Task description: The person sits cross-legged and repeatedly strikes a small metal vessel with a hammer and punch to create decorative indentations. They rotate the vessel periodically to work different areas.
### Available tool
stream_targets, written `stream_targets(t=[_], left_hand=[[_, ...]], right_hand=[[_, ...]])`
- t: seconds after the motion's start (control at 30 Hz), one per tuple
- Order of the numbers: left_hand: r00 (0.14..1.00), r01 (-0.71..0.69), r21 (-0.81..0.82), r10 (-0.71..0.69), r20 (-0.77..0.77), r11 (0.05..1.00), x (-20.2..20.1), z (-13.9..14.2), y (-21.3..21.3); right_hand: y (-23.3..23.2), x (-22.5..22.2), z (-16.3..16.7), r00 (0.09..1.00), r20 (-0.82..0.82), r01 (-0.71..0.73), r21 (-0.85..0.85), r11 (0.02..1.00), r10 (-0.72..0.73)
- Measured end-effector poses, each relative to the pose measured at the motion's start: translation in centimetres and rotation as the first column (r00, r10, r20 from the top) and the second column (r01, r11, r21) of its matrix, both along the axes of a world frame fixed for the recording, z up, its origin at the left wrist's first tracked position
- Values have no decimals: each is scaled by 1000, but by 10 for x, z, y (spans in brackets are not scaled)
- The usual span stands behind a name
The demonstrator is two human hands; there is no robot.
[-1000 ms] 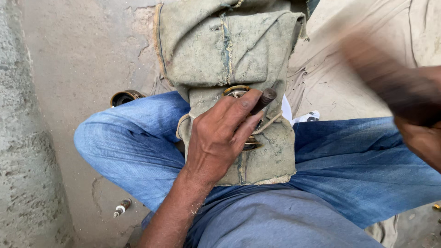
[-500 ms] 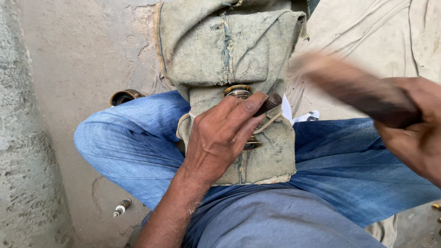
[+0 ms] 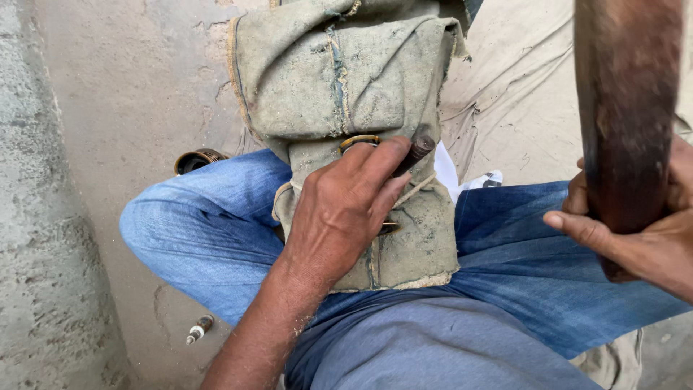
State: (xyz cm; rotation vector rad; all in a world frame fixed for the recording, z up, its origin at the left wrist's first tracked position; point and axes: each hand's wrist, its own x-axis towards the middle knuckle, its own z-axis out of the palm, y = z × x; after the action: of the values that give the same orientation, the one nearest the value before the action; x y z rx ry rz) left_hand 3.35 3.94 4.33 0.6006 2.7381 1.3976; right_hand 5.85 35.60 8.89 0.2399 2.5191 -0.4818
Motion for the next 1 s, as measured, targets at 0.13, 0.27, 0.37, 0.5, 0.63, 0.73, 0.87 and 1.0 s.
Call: stream_targets(t=[0.13,0.27,0.37,0.5,0.63,0.73,0.87,1.0], left_hand=[[1000,26,-43,-25,14,999,-1,3,2],[1000,19,-52,-18,22,998,-1,2,2],[1000,12,-27,-12,-8,1000,-1,1,3],[999,29,-39,-29,14,999,-1,0,2],[999,43,-42,-43,-4,998,-2,-1,0],[998,54,-19,-54,-28,998,-3,-2,0],[999,46,-16,-47,-9,999,-2,-2,-1],[998,55,-33,-55,-4,998,-2,-2,-1]], right_hand=[[-4,5,0,979,-106,-174,36,984,177],[-2,8,-2,998,-57,-8,-16,1000,7],[2,8,-3,993,-104,-64,-18,998,62],[7,7,-10,994,8,-113,86,990,113],[17,8,-16,988,83,-143,163,976,131],[25,12,-20,992,98,-84,96,992,75],[30,24,-21,946,-323,-114,-204,972,43],[30,23,-21,999,41,-16,112,994,12]])
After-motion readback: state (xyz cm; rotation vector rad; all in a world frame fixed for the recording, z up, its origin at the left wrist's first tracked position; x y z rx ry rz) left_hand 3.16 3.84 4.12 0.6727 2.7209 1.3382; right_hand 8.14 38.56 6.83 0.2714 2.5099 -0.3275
